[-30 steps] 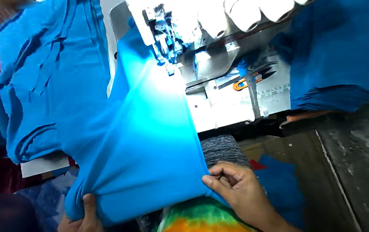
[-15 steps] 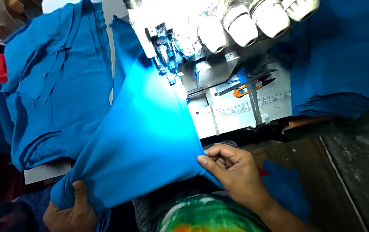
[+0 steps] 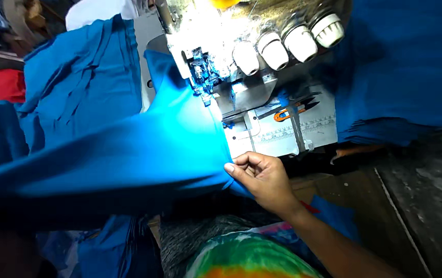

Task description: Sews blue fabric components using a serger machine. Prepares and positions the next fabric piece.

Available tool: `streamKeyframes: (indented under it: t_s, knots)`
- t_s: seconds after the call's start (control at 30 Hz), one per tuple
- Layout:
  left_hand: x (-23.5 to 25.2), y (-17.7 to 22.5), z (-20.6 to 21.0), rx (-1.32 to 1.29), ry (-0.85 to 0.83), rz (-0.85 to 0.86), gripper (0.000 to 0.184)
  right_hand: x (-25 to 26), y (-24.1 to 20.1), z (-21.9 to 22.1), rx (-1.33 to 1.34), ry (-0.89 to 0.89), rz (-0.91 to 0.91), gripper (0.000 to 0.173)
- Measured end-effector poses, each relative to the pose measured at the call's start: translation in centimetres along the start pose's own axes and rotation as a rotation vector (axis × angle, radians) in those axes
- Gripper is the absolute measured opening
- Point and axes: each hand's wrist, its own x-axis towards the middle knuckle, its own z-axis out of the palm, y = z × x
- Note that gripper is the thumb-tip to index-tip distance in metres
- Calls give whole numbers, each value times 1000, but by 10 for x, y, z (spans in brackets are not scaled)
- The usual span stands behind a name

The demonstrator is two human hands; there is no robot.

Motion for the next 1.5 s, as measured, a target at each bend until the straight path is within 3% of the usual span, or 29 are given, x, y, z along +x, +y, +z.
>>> streamKeyframes:
  t_s: [0.03, 0.1, 0.2, 0.33, 0.47, 0.67, 1.1, 1.5]
  knots:
    - [13, -10, -3, 169, -12, -27, 39, 1, 3, 3, -8, 5, -10, 10]
    - [33, 1, 31, 349, 28, -64, 45, 0, 10, 7, -53, 13, -18, 8]
    - [24, 51, 95, 279, -6, 58, 49, 8, 18, 8, -172, 25, -51, 8]
    - [-26, 134, 178, 18, -118, 508, 25, 29, 12, 3, -127, -52, -124, 24]
    - [-36, 167, 228, -17, -245, 529, 25, 48, -10, 8, -52, -6, -211, 27]
    - [-30, 161, 237, 105, -229, 519, 25, 62, -25, 3, -132, -58, -228, 34]
    - [-29, 159, 229, 134, -216, 540, 27, 63, -33, -2, -374, 6, -225, 30]
    - [-39, 170, 227, 114, -239, 502, 25, 66, -33, 13, -205, 97, -159, 24]
